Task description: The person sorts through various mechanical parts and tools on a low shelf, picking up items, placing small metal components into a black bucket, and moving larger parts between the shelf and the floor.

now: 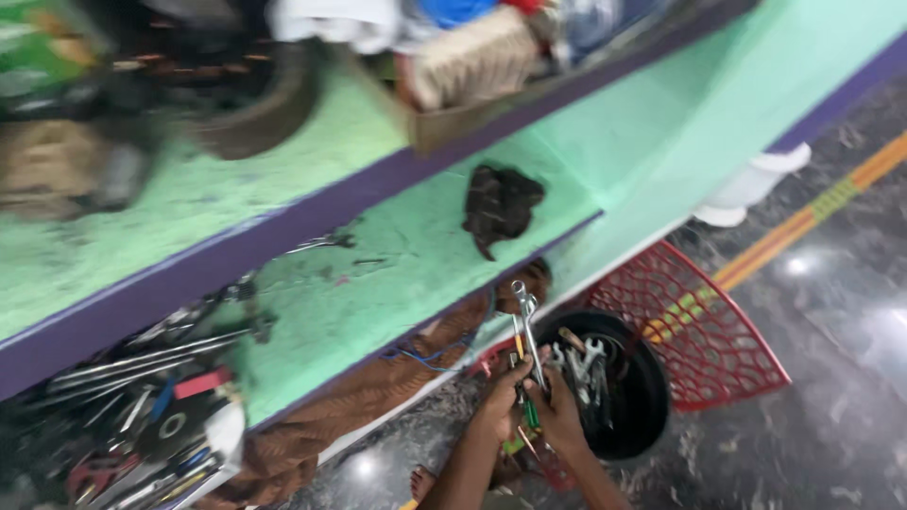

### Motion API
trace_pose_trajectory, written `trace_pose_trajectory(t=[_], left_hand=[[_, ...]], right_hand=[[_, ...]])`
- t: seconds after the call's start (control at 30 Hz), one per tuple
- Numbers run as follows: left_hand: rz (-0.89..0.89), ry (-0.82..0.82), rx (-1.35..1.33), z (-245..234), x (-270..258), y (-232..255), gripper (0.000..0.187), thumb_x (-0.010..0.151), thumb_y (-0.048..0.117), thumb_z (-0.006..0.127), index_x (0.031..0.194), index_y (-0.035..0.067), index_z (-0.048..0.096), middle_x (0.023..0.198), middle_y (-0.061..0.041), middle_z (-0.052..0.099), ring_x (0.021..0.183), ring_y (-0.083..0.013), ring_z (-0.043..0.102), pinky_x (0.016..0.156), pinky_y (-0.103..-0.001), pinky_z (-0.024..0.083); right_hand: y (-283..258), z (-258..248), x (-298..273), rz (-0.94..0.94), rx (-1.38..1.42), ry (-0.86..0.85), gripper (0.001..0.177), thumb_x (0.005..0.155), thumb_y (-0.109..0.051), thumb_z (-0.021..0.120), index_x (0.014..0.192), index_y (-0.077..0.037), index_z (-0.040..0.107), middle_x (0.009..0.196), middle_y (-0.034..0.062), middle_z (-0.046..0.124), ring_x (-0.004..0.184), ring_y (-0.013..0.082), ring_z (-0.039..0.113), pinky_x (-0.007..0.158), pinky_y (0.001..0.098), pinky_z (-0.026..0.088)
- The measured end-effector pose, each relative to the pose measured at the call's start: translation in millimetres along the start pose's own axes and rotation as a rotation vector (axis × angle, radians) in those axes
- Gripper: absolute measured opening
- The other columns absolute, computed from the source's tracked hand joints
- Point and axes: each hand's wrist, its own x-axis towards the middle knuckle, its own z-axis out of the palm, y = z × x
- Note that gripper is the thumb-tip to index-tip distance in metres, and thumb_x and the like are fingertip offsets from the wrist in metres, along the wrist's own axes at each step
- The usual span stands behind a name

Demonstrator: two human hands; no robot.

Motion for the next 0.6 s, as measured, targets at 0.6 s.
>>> trace_pose_trajectory(t=[0.6], left_hand=[[-0.118,0.445,0.537,-86,136,-224,0.040,0.090,0.026,0.073,0.125,0.008,0.063,0.107,-0.007,0.066,0.093,-0.0197,0.062,0.082,-0.039,0.051]], right_hand=[[189,-83,-3,0.801,0.337,-0.165,0.033,0.101,-0.027,0.055,0.128,-0.011,0.064,0.089,0.0067,0.066,0.065,0.0197,0.053,0.056,0.0356,0.042]])
